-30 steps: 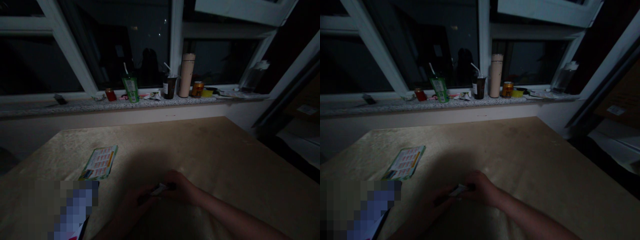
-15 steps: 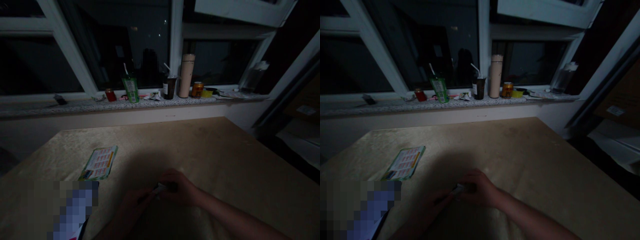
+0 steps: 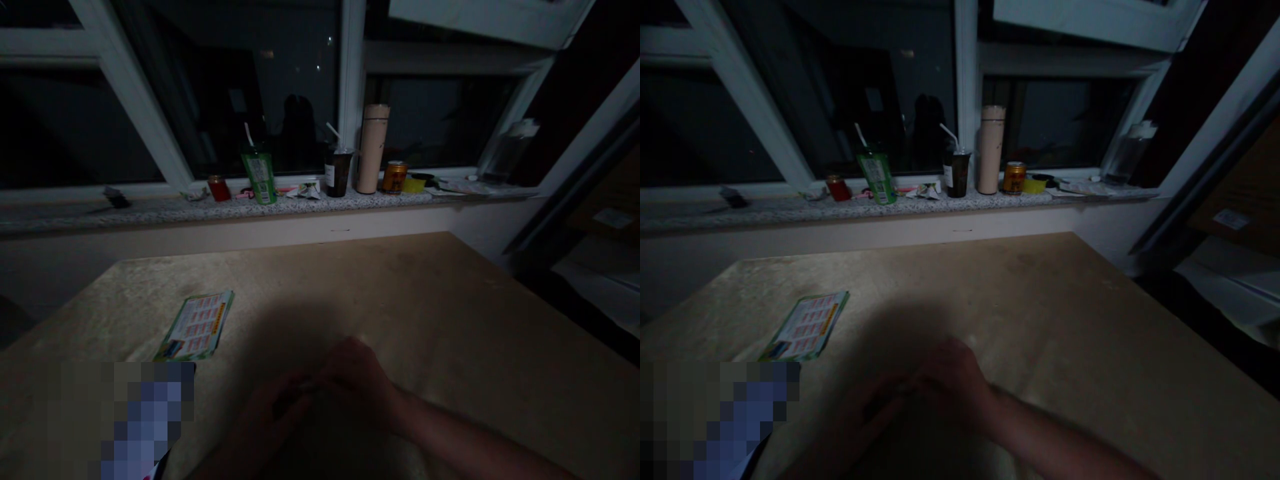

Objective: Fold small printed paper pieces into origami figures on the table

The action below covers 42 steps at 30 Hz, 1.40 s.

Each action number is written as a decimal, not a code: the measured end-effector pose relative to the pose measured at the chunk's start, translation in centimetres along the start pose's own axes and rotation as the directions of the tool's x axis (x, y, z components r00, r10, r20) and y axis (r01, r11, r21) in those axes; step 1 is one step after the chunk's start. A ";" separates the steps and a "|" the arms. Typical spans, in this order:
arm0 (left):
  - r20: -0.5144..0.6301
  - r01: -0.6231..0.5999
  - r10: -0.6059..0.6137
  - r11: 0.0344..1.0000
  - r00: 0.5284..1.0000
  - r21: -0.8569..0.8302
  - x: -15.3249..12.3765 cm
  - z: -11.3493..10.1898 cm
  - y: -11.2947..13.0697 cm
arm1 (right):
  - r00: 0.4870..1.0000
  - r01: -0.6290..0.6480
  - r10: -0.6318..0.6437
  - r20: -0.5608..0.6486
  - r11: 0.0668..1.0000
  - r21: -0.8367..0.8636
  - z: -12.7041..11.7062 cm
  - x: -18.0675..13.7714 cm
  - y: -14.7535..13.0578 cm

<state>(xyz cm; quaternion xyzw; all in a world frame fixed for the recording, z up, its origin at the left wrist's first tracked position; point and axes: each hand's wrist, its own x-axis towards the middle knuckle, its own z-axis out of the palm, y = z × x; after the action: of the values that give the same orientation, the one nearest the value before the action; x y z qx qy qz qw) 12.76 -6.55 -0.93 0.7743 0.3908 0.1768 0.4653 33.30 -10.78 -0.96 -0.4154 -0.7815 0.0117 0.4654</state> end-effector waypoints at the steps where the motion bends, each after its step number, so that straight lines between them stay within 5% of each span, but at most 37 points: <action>1: -0.038 -0.015 0.014 1.000 0.999 -0.024 -0.1 0.0 -0.4 | 0.994 0.104 -0.106 -0.016 0.992 -0.071 -0.2 -0.2 -0.2; 4: -0.112 -0.011 -0.001 0.995 0.994 -0.098 -0.3 -0.2 -0.9 | 0.927 0.373 -0.370 0.062 0.893 -0.252 -0.7 -1.3 -0.4; 7: -0.097 0.064 -0.080 0.986 0.992 -0.156 -0.1 -0.5 -0.6 | 0.883 0.470 -0.443 0.156 0.832 -0.295 -0.8 -2.4 -0.3; 14: -0.085 0.111 -0.148 0.933 0.985 -0.342 1.0 -0.2 0.0 | 0.880 0.466 -0.430 0.203 0.864 -0.192 0.1 -2.9 -0.2; 22: -0.115 0.241 -0.272 0.942 0.955 -0.232 0.8 -0.3 0.5 | 0.876 0.481 -0.445 0.185 0.822 -0.305 0.0 -2.0 -0.3; 28: -0.116 0.207 -0.251 0.931 0.961 -0.302 0.9 -0.3 0.3 | 0.909 0.416 -0.390 0.146 0.843 -0.340 0.6 -2.3 0.1; 31: -0.023 0.203 -0.225 0.914 0.974 -0.350 0.8 -0.3 0.4 | 0.905 0.425 -0.402 0.139 0.838 -0.343 0.6 -2.4 0.3; 37: -0.018 0.142 -0.164 0.899 0.986 -0.415 0.7 -0.7 0.7 | 0.878 0.472 -0.387 0.281 0.798 -0.375 0.5 -2.4 0.8; 42: 0.055 0.094 -0.078 0.904 0.995 -0.417 0.9 -0.5 -0.8 | 0.916 0.400 -0.354 0.187 0.838 -0.371 1.0 -2.1 1.1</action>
<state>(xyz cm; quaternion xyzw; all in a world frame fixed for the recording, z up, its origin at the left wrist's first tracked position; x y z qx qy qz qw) 12.71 -5.35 -1.47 0.6414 0.3690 0.2217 0.6351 33.77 -11.12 -3.48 -0.3385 -0.8579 -0.2176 0.3194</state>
